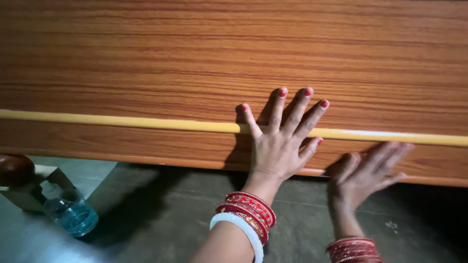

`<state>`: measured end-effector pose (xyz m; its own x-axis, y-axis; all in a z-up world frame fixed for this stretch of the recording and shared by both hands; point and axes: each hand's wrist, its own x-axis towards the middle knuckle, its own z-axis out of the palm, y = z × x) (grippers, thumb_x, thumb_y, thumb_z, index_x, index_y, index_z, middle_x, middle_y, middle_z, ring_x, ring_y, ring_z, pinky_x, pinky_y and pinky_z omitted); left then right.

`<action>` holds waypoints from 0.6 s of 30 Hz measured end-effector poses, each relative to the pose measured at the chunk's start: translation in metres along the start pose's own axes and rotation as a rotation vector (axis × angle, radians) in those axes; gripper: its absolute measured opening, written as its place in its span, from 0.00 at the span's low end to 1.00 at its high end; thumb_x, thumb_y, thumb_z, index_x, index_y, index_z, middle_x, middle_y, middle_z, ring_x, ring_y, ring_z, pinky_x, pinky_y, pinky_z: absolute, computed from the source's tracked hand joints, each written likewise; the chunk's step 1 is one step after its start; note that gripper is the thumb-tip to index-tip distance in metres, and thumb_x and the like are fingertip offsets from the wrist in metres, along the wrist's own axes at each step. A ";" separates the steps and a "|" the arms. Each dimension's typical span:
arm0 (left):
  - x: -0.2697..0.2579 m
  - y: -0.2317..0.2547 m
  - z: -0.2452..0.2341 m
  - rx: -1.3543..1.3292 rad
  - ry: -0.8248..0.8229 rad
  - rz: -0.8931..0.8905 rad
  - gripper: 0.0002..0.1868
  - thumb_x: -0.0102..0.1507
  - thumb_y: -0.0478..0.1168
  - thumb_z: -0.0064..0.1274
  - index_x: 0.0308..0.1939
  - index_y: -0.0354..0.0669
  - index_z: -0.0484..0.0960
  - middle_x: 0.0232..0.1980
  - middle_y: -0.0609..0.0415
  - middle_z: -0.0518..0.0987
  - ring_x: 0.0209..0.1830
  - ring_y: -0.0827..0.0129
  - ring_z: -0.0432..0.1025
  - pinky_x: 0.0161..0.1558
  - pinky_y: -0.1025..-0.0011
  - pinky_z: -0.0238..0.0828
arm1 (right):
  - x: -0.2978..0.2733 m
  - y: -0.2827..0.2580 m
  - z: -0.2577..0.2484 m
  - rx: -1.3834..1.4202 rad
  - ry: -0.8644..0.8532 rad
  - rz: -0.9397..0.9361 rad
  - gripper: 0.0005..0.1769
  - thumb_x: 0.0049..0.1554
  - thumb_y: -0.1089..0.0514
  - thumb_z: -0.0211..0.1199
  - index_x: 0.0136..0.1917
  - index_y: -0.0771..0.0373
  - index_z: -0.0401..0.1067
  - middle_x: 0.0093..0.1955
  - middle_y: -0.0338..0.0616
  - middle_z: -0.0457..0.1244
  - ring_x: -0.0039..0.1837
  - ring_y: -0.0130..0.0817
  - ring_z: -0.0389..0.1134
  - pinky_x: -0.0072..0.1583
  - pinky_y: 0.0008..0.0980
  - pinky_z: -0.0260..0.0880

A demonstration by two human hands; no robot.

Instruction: The person wipes the wooden side panel of a bed frame using a pink cloth. They move the cloth back and forth along the surface, covering different sections of the panel.

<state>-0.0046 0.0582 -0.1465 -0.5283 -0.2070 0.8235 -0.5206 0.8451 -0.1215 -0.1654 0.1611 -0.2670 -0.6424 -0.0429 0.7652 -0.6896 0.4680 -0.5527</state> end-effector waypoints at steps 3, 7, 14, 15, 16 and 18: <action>0.001 0.001 -0.001 0.007 -0.040 -0.002 0.39 0.70 0.71 0.41 0.82 0.82 0.43 0.86 0.70 0.34 0.88 0.57 0.28 0.72 0.13 0.24 | 0.034 0.035 -0.010 0.058 0.141 0.444 0.39 0.76 0.38 0.29 0.91 0.57 0.32 0.94 0.50 0.26 0.94 0.46 0.26 0.85 0.69 0.19; 0.003 0.000 -0.002 -0.007 -0.115 -0.003 0.41 0.69 0.73 0.39 0.81 0.82 0.41 0.86 0.70 0.32 0.87 0.56 0.27 0.70 0.11 0.24 | 0.030 0.032 -0.001 0.070 0.188 0.347 0.39 0.80 0.34 0.31 0.89 0.62 0.28 0.90 0.53 0.23 0.91 0.48 0.24 0.86 0.62 0.25; 0.000 -0.001 -0.003 -0.023 -0.017 -0.004 0.41 0.70 0.72 0.43 0.82 0.81 0.43 0.87 0.70 0.33 0.88 0.58 0.27 0.72 0.12 0.25 | -0.035 -0.020 0.031 0.061 0.080 0.097 0.45 0.72 0.32 0.32 0.89 0.60 0.27 0.91 0.53 0.22 0.92 0.52 0.22 0.84 0.64 0.24; 0.001 -0.001 -0.004 -0.017 -0.020 -0.005 0.41 0.70 0.72 0.43 0.82 0.81 0.43 0.87 0.70 0.34 0.88 0.58 0.28 0.73 0.12 0.25 | -0.030 -0.016 0.028 0.066 0.079 0.062 0.45 0.72 0.32 0.31 0.89 0.59 0.27 0.91 0.52 0.22 0.92 0.51 0.22 0.83 0.63 0.24; 0.001 -0.001 -0.004 -0.011 -0.023 -0.005 0.41 0.69 0.71 0.43 0.82 0.81 0.43 0.87 0.70 0.34 0.88 0.58 0.28 0.73 0.12 0.25 | -0.022 -0.010 0.023 0.050 0.075 0.103 0.43 0.74 0.33 0.30 0.89 0.59 0.28 0.91 0.53 0.22 0.92 0.51 0.22 0.84 0.63 0.24; 0.000 0.000 -0.005 -0.004 -0.053 -0.001 0.42 0.68 0.71 0.44 0.82 0.81 0.43 0.87 0.70 0.34 0.88 0.58 0.28 0.72 0.13 0.25 | 0.004 0.013 0.009 0.016 0.068 0.184 0.40 0.77 0.34 0.28 0.88 0.60 0.28 0.89 0.56 0.22 0.90 0.52 0.22 0.85 0.62 0.23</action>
<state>-0.0016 0.0609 -0.1439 -0.5630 -0.2335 0.7928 -0.5181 0.8471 -0.1185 -0.1799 0.1587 -0.2736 -0.7343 0.1017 0.6712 -0.5684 0.4485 -0.6898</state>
